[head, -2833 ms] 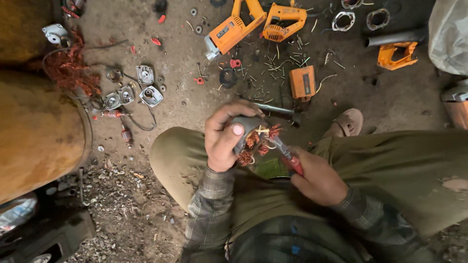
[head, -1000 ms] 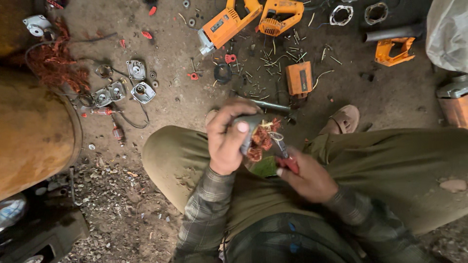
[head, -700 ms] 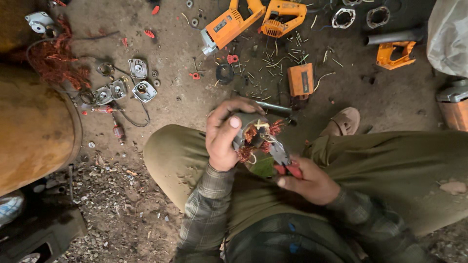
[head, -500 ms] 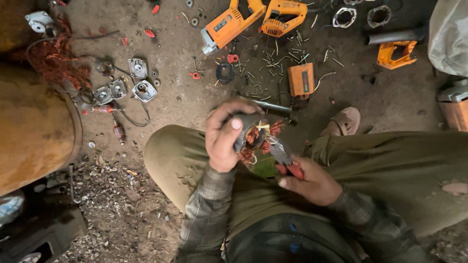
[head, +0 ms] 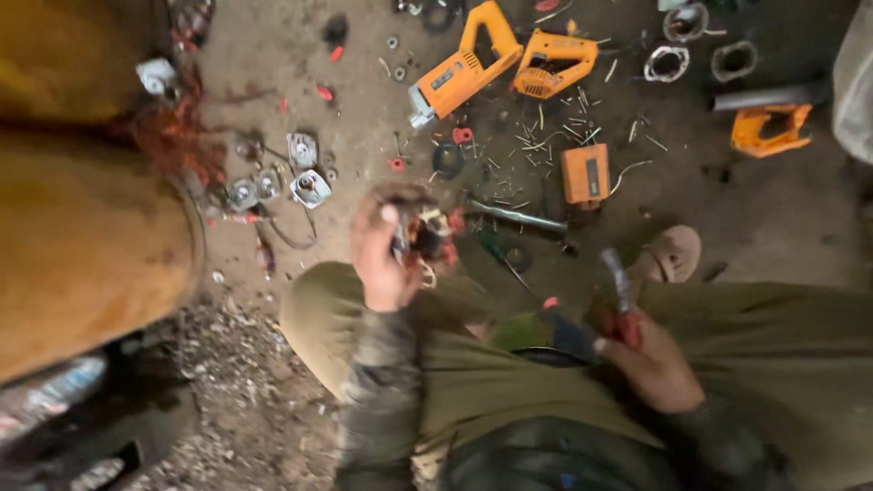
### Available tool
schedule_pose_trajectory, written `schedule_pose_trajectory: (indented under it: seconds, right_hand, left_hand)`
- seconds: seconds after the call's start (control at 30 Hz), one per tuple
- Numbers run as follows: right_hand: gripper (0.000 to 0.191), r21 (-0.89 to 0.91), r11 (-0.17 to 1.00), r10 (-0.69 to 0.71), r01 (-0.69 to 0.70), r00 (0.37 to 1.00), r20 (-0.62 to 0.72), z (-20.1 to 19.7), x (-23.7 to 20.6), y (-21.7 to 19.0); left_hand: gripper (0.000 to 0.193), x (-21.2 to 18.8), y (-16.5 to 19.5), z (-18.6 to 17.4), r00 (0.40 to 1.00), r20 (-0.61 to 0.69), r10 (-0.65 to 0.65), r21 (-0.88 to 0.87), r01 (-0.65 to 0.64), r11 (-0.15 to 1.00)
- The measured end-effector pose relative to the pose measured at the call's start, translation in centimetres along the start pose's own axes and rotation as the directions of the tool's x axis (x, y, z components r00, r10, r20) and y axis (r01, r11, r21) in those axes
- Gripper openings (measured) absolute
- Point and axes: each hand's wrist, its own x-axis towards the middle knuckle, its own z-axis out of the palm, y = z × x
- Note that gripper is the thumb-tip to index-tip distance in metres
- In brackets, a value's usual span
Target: The person sits on the ground and dismantles electric motor armatures, using pliers to pull copper windings and wires out of the metal housings. They work through several motor parts one at a time, collecting the extracted copper wire beside them on the ground.
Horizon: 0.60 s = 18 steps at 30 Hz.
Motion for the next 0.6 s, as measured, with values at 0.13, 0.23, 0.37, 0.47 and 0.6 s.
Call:
schedule_pose_trajectory:
  seconds: [0.13,0.23,0.37,0.47,0.6]
  right_hand:
    - [0.034,-0.193,0.977,-0.077,0.091,0.994,0.079,1.0,0.4,1.0]
    - [0.043,-0.417,0.893,-0.145,0.169,0.985,0.088,2.3,0.3,-1.0]
    - [0.057,-0.396,0.904,-0.160,0.160,0.987,0.032,3.2,0.7,-4.2]
    - [0.054,-0.439,0.878,-0.214,0.192,0.977,-0.002,3.4,1.1,-5.3]
    - [0.053,-0.398,0.890,-0.240,0.222,0.971,0.005,3.4,1.4,-6.0]
  left_hand:
    - [0.046,-1.6,-2.4,1.2,0.985,0.129,0.115,0.128,-0.132,0.983]
    - [0.047,-2.0,-2.5,2.1,0.959,0.237,0.153,0.133,-0.188,0.973]
    - [0.042,-2.2,-1.9,2.9,0.922,0.332,0.198,0.199,-0.274,0.941]
    - [0.038,-2.5,-2.0,3.5,0.941,0.320,0.108,0.193,-0.176,0.965]
    - [0.032,-2.5,-2.1,3.6,0.899,0.399,0.182,0.341,-0.330,0.880]
